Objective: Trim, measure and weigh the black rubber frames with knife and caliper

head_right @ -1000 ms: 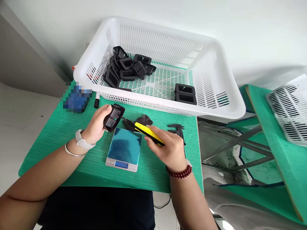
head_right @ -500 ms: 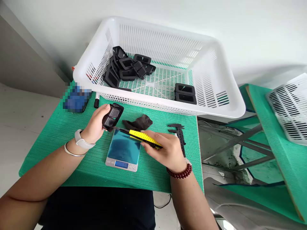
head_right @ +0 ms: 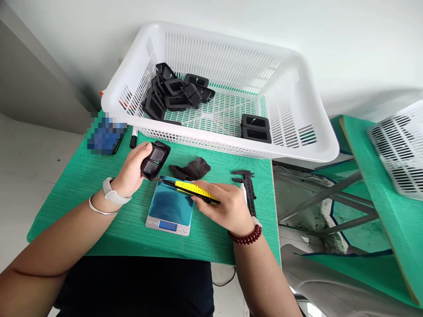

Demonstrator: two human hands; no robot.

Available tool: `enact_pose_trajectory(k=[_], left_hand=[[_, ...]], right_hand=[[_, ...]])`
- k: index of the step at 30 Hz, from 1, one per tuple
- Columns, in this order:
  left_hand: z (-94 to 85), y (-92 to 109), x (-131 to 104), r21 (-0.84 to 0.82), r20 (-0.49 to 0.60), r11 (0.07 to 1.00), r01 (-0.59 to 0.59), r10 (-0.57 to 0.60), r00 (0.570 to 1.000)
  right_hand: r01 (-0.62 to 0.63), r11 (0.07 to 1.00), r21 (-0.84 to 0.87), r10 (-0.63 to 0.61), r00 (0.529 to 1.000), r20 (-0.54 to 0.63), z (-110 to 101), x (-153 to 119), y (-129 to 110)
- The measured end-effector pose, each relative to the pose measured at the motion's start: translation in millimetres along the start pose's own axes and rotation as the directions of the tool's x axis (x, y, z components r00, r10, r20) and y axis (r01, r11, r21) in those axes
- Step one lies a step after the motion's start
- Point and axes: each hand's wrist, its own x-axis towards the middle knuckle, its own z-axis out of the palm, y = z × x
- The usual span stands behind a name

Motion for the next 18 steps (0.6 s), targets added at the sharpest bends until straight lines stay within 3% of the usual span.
enact_pose_trajectory(k=[4, 9, 18], left_hand=[[-0.2, -0.2, 0.6, 0.012, 0.005, 1.000, -0.005, 0.005, 1.000], [-0.6, -0.7, 1.5, -0.012, -0.021, 1.000, 0.017, -0.017, 1.000], [0.5, 0.0, 0.6, 0.029, -0.059, 0.999, 0.024, -0.022, 0.998]], right_hand=[[-0.047, 0.996, -0.072, 0.041, 0.996, -0.074, 0.6, -1.4, 1.5], [0.019, 1.000, 0.014, -0.020, 1.000, 0.009, 0.4, 1.0, -2.3], [0.010, 1.000, -0.028, -0.011, 1.000, -0.009, 1.5, -0.9, -1.7]])
